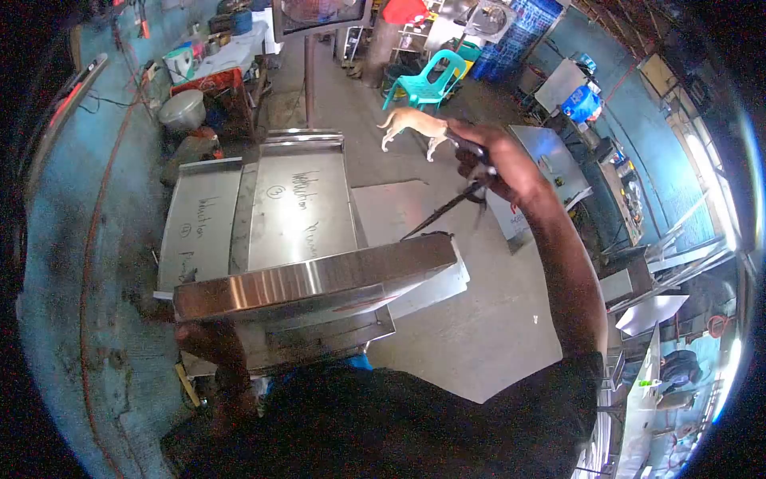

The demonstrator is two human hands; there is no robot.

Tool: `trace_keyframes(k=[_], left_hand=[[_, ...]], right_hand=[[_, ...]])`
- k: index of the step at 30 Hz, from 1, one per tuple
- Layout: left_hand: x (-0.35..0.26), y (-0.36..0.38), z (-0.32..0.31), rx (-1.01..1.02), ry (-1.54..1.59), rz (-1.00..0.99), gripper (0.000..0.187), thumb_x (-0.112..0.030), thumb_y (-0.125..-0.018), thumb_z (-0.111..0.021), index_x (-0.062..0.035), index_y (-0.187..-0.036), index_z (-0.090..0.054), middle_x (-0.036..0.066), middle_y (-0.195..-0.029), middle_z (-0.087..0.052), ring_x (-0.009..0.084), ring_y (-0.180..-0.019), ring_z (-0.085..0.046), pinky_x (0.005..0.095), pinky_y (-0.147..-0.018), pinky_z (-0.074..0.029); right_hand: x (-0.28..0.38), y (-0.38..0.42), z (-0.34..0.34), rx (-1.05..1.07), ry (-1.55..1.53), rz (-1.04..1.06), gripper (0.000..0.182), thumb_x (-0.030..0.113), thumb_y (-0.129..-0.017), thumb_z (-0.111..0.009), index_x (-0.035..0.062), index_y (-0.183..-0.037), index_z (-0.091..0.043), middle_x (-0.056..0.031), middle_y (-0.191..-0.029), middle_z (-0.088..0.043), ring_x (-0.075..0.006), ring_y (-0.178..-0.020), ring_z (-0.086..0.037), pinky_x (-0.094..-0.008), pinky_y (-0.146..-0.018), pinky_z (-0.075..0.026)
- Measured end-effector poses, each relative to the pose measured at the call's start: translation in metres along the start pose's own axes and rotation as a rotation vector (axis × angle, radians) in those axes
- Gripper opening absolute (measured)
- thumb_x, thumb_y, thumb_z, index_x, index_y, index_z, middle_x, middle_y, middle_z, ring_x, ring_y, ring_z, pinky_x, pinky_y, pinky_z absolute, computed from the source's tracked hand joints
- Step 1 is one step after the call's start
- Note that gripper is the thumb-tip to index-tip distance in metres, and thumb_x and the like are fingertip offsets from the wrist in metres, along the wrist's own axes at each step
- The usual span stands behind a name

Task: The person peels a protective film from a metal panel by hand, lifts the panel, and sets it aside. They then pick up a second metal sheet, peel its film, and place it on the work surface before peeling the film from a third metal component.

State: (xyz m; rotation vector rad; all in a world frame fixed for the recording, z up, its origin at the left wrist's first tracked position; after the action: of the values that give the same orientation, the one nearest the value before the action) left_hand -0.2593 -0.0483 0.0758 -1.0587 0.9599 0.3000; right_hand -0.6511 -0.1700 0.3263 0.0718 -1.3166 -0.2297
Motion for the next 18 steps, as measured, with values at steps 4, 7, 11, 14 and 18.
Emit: trace_keyframes(k=[4,7,11,14,18], left_hand=[[0.008,-0.001,-0.001,0.041,0.205,0.079,0.066,-0.063,-0.095,-0.046,0.0025,-0.095,-0.053,0.009,-0.088,-0.058,0.0193,-0.08,-0.057,0.0371,-0.077,-0.049],[0.008,-0.001,0.002,-0.007,0.414,0.21,0.056,-0.056,-0.1,-0.043,-0.0002,-0.091,-0.046,0.009,-0.089,-0.052,0.0217,-0.081,-0.052,0.0404,-0.079,-0.049],[-0.039,-0.015,-0.016,-0.279,0.478,0.346,0.084,-0.073,-0.096,-0.026,0.0074,-0.103,-0.05,0.017,-0.098,-0.059,0.0253,-0.081,-0.059,0.0424,-0.076,-0.054],[-0.011,-0.005,0.007,-0.224,0.158,0.506,0.098,-0.079,-0.092,-0.016,0.011,-0.111,-0.05,0.022,-0.109,-0.059,0.0284,-0.09,-0.062,0.0445,-0.083,-0.054],[0.006,-0.005,0.027,-0.059,0.061,0.319,0.099,-0.079,-0.091,-0.016,0.0105,-0.112,-0.05,0.022,-0.114,-0.058,0.0292,-0.096,-0.062,0.0471,-0.083,-0.055]], right_hand=[[-0.025,-0.005,0.049,0.04,0.213,0.149,0.041,0.045,-0.086,-0.071,0.006,-0.098,-0.065,0.0024,-0.079,-0.056,-0.0084,-0.069,-0.053,-0.027,-0.061,-0.044],[-0.038,-0.004,0.082,-0.011,0.344,0.255,0.048,0.051,-0.087,-0.068,0.0029,-0.094,-0.069,0.0009,-0.078,-0.057,-0.0086,-0.068,-0.052,-0.0267,-0.06,-0.042],[-0.063,-0.007,0.135,-0.151,0.37,0.266,0.051,0.053,-0.086,-0.069,0.0015,-0.09,-0.067,0.0006,-0.077,-0.055,-0.0087,-0.066,-0.048,-0.0267,-0.059,-0.041],[-0.089,-0.006,0.17,-0.32,0.267,0.197,0.05,0.051,-0.089,-0.066,0.0009,-0.091,-0.067,-0.0006,-0.079,-0.056,-0.0087,-0.067,-0.047,-0.0275,-0.059,-0.04],[-0.115,0.004,0.158,-0.228,0.442,0.127,0.048,0.048,-0.091,-0.067,0.0001,-0.092,-0.068,0.0011,-0.073,-0.054,-0.0085,-0.063,-0.046,-0.0275,-0.057,-0.038]])
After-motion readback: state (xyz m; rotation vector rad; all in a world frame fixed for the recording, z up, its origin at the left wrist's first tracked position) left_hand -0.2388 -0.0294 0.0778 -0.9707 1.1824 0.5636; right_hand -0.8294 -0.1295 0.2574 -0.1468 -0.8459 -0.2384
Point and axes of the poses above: each hand's wrist, its own y-axis away from the middle knuckle, its own z-axis out of the back of the hand, x = y × z, the point moved 1 cm from there along -y, towards the middle knuckle
